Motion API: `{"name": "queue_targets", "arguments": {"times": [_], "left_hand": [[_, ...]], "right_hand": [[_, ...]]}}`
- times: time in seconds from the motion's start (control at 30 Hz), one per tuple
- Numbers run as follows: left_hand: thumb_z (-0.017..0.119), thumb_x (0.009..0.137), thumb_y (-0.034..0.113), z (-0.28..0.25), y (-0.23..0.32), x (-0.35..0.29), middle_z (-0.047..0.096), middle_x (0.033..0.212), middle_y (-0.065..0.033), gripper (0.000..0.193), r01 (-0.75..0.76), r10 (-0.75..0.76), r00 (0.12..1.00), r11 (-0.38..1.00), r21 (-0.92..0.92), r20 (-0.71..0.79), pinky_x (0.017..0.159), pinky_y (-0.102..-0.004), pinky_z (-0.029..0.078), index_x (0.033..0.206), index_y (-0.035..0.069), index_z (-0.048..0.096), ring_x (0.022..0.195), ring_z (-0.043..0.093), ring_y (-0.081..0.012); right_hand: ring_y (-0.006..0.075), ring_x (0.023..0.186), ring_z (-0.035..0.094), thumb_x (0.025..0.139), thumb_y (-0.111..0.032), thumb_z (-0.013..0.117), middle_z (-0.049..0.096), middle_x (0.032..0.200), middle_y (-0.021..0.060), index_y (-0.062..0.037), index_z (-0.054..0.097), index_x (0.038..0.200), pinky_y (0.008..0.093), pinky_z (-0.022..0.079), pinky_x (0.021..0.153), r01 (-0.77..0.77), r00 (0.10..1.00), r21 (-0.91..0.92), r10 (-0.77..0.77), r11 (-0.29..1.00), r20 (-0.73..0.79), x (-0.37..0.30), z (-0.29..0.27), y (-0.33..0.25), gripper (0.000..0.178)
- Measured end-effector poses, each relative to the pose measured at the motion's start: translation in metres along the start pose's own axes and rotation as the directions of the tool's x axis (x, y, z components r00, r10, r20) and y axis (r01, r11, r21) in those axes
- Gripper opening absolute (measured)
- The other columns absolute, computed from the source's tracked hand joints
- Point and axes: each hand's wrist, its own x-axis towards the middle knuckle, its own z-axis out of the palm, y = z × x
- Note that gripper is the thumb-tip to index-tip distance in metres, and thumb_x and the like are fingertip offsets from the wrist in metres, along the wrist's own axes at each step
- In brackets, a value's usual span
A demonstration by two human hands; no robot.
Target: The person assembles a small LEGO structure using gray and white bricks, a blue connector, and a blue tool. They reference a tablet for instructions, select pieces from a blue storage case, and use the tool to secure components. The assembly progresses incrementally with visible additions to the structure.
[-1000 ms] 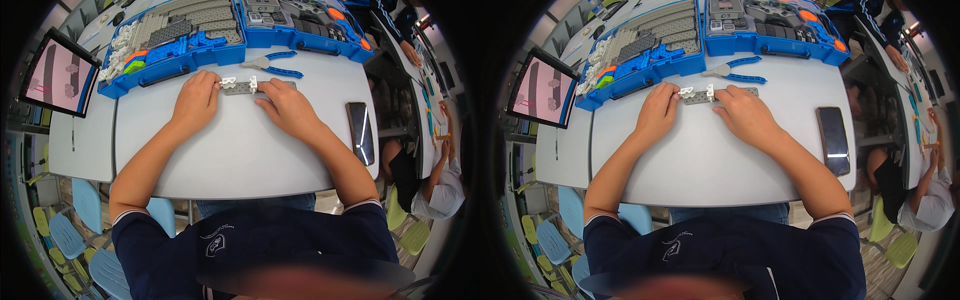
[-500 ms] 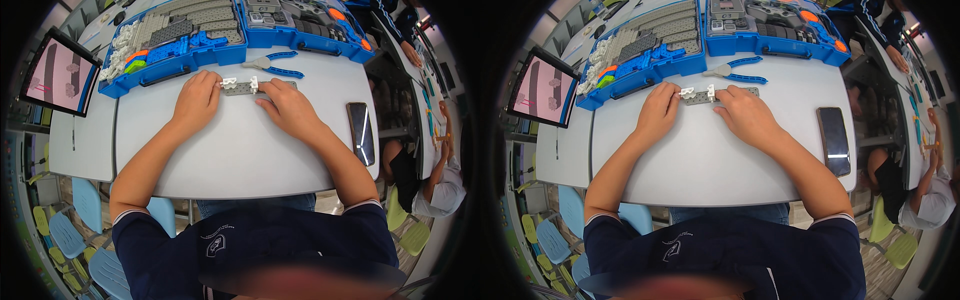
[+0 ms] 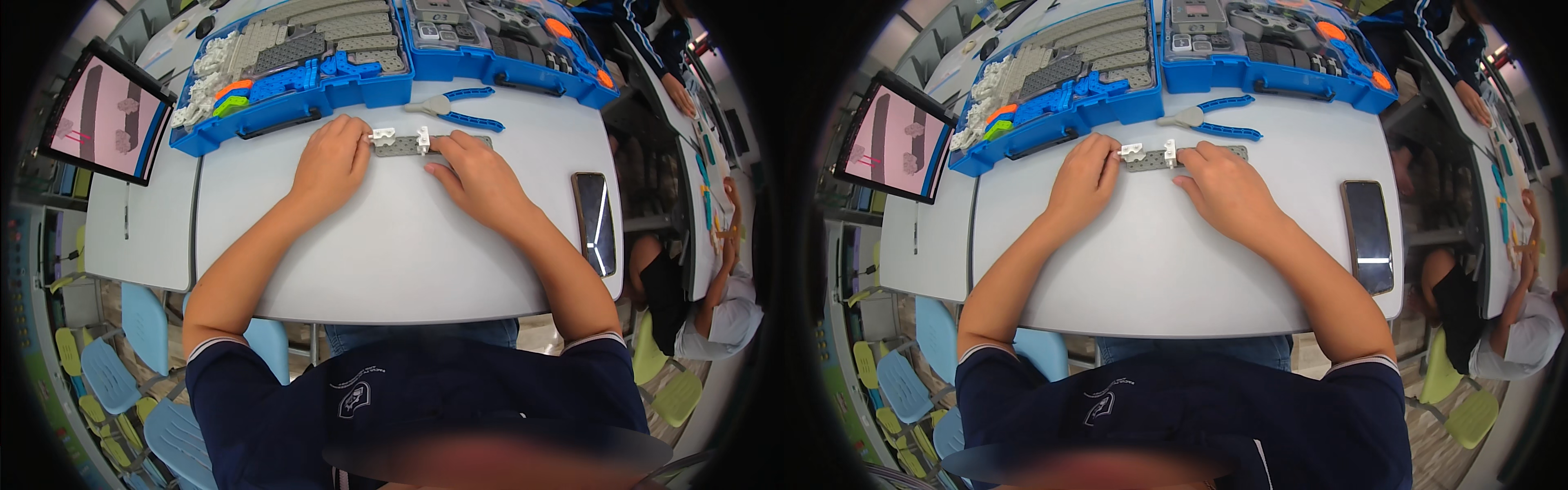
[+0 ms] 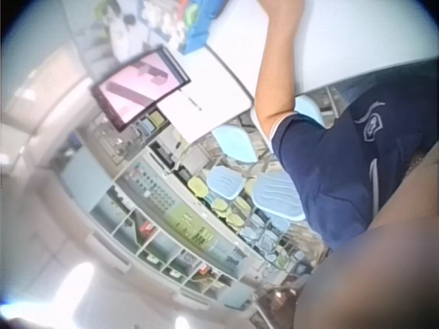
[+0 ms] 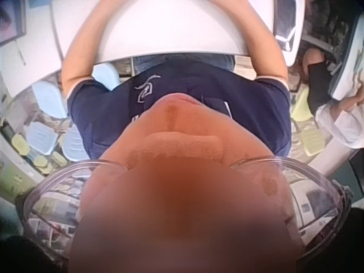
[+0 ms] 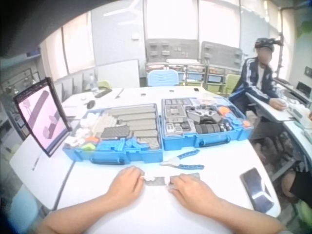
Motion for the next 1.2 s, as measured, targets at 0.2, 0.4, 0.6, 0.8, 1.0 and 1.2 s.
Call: {"name": "queue_targets", "arguments": {"times": [0.2,0.4,0.6,0.8,1.0,1.2], "left_hand": [[0.057,0.094,0.009,0.0019,-0.0026,-0.0002,0.060,0.093,-0.0162,0.007,-0.035,0.035,0.999,0.999,-0.012,-0.037,0.083,-0.0480,0.046,0.096,0.002,0.059,0.091,0.060,-0.0365],[0.057,0.096,0.007,0.0024,-0.0019,-0.0014,0.060,0.092,-0.0167,0.007,-0.026,0.026,0.999,1.000,0.014,-0.047,0.080,-0.0459,0.047,0.098,0.001,0.059,0.090,0.060,-0.0359],[0.057,0.096,0.008,0.0022,-0.0008,-0.0016,0.061,0.094,-0.0159,0.008,-0.004,0.004,0.999,1.000,0.007,-0.041,0.082,-0.0454,0.048,0.099,0.001,0.059,0.092,0.061,-0.0353],[0.057,0.096,0.008,0.0014,-0.0009,-0.0018,0.061,0.094,-0.0157,0.008,-0.006,0.006,0.999,1.000,0.008,-0.042,0.082,-0.0451,0.048,0.098,0.001,0.059,0.092,0.061,-0.0350],[0.057,0.097,0.008,0.0017,-0.0001,-0.0021,0.061,0.094,-0.0155,0.007,-0.018,0.019,0.999,0.999,0.045,-0.040,0.082,-0.0455,0.048,0.098,0.001,0.058,0.093,0.062,-0.0354],[0.057,0.098,0.009,0.0032,-0.0003,-0.0032,0.060,0.095,-0.0147,0.007,-0.025,0.028,0.998,0.998,0.064,-0.051,0.081,-0.0457,0.049,0.099,0.002,0.059,0.092,0.061,-0.0353]], "right_hand": [[0.0352,0.099,0.064,0.094,-0.016,0.068,0.064,0.102,0.0146,-0.0012,0.063,0.117,0.0453,0.053,0.084,0.005,1.000,0.007,-0.005,1.000,0.022,0.0007,-0.0014,-0.0013,0.028],[0.0352,0.101,0.065,0.094,-0.016,0.068,0.065,0.106,0.0150,-0.0003,0.063,0.118,0.0451,0.053,0.086,-0.028,0.998,-0.014,0.028,1.000,0.051,0.0016,-0.0037,-0.0049,0.029],[0.0352,0.099,0.065,0.094,-0.015,0.068,0.066,0.105,0.0152,0.0006,0.063,0.117,0.0455,0.053,0.085,0.012,1.000,0.009,-0.012,1.000,0.021,0.0003,-0.0037,-0.0030,0.028],[0.0353,0.098,0.065,0.094,-0.015,0.068,0.066,0.105,0.0159,0.0013,0.063,0.117,0.0454,0.054,0.084,0.003,1.000,0.000,-0.003,1.000,0.031,0.0013,-0.0035,-0.0040,0.028],[0.0353,0.098,0.065,0.094,-0.014,0.068,0.066,0.104,0.0159,0.0013,0.063,0.117,0.0450,0.054,0.084,0.000,0.999,-0.002,0.000,1.000,0.039,0.0017,-0.0045,-0.0048,0.028],[0.0358,0.097,0.066,0.094,-0.014,0.068,0.065,0.103,0.0157,0.0009,0.063,0.118,0.0451,0.054,0.083,-0.015,0.999,-0.010,0.015,1.000,0.044,0.0017,-0.0034,-0.0045,0.029]]}}
